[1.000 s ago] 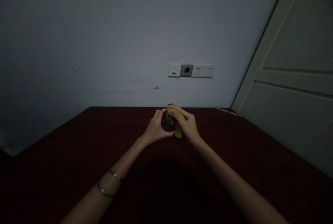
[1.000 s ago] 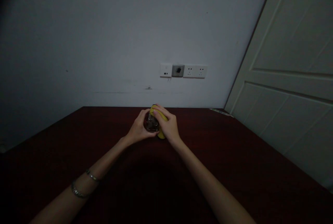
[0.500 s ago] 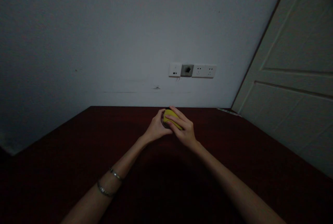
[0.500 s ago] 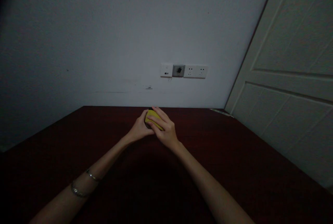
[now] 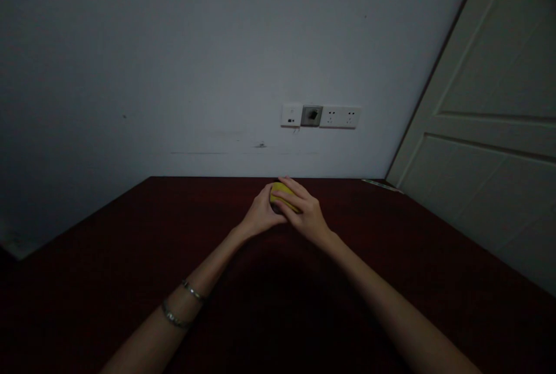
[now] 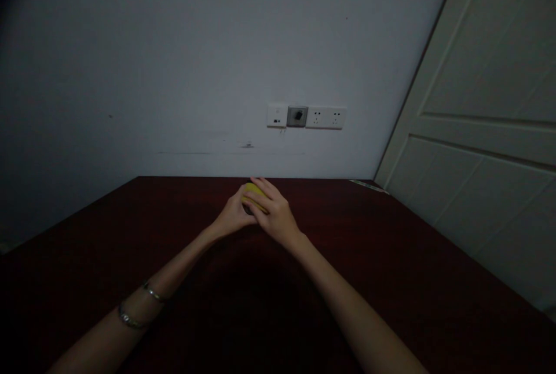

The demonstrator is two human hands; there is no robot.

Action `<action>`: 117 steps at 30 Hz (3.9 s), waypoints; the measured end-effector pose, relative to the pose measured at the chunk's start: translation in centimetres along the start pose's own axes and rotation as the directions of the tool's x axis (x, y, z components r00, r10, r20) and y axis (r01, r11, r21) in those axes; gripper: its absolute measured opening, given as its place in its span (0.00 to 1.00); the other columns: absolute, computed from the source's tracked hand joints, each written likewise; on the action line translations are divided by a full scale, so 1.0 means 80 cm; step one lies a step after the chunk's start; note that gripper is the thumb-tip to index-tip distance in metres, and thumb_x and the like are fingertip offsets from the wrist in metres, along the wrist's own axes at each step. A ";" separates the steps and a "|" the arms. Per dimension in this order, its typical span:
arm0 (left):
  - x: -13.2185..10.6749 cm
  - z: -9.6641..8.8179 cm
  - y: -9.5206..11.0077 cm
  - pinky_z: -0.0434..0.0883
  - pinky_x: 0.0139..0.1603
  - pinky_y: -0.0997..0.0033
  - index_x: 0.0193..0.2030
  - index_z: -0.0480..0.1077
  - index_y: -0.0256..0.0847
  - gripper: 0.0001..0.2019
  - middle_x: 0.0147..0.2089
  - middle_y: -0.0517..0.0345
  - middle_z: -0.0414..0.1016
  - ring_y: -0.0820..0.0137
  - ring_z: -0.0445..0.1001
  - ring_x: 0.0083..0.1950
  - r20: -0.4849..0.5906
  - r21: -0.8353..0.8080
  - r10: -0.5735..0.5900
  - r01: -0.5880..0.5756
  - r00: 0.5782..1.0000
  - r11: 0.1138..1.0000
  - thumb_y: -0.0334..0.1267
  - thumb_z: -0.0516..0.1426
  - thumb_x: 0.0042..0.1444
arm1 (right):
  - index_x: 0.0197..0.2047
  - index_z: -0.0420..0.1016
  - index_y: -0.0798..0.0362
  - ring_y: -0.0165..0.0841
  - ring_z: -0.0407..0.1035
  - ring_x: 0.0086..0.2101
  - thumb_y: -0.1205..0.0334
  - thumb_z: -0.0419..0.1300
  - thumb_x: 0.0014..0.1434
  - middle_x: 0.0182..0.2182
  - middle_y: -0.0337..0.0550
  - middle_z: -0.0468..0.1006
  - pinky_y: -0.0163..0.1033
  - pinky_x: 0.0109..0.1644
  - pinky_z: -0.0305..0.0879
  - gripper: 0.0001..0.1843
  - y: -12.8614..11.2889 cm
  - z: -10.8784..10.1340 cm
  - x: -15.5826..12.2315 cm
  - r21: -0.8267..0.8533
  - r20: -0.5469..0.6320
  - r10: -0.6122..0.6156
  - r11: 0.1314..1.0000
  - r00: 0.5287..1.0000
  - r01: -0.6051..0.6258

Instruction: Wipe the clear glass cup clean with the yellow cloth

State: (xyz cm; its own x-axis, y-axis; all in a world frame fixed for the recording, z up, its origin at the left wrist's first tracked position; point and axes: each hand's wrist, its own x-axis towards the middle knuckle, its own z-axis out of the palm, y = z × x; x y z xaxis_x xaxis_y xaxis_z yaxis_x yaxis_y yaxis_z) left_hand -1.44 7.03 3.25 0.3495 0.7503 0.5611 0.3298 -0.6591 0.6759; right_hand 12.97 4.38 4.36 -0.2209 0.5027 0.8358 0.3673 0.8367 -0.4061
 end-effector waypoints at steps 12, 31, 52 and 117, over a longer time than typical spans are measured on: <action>-0.001 0.002 0.003 0.66 0.50 0.56 0.53 0.59 0.38 0.36 0.51 0.47 0.68 0.59 0.69 0.49 -0.017 0.035 -0.061 0.062 0.998 0.997 0.42 0.66 0.36 | 0.41 0.78 0.48 0.39 0.68 0.50 0.56 0.61 0.53 0.48 0.42 0.76 0.47 0.58 0.61 0.13 0.014 0.004 0.008 0.259 -0.149 0.375 0.908 0.915 -0.330; -0.001 -0.003 0.011 0.69 0.19 0.75 0.49 0.53 0.37 0.35 0.38 0.55 0.66 0.77 0.68 0.25 0.264 -0.458 -0.186 0.293 0.946 0.839 0.39 0.67 0.36 | 0.43 0.77 0.45 0.37 0.67 0.51 0.59 0.60 0.54 0.49 0.40 0.75 0.47 0.59 0.59 0.12 0.021 -0.008 0.003 0.324 -0.174 0.305 0.916 0.936 -0.238; 0.003 -0.016 -0.013 0.72 0.22 0.72 0.50 0.58 0.37 0.36 0.40 0.52 0.68 0.70 0.70 0.32 0.344 -0.438 -0.226 0.368 0.911 0.820 0.44 0.67 0.34 | 0.50 0.72 0.49 0.40 0.67 0.50 0.54 0.60 0.52 0.50 0.45 0.74 0.49 0.56 0.61 0.21 0.018 -0.026 0.006 0.318 0.121 0.336 0.878 0.934 -0.357; 0.006 -0.003 0.012 0.70 0.49 0.62 0.62 0.52 0.36 0.44 0.54 0.43 0.68 0.61 0.71 0.50 0.129 -0.329 -0.003 0.045 0.992 0.943 0.34 0.66 0.37 | 0.43 0.76 0.47 0.36 0.64 0.52 0.62 0.57 0.56 0.52 0.42 0.71 0.48 0.58 0.58 0.11 -0.007 -0.010 0.002 0.140 -0.205 0.089 0.988 0.975 -0.061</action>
State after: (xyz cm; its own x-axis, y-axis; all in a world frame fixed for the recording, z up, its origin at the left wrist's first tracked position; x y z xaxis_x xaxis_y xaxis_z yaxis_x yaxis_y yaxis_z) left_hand -1.21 6.77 4.26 0.4587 0.7392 0.4931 0.0385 -0.5709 0.8201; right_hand 13.45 3.78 5.00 0.0031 0.5201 0.8541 0.2501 0.8265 -0.5043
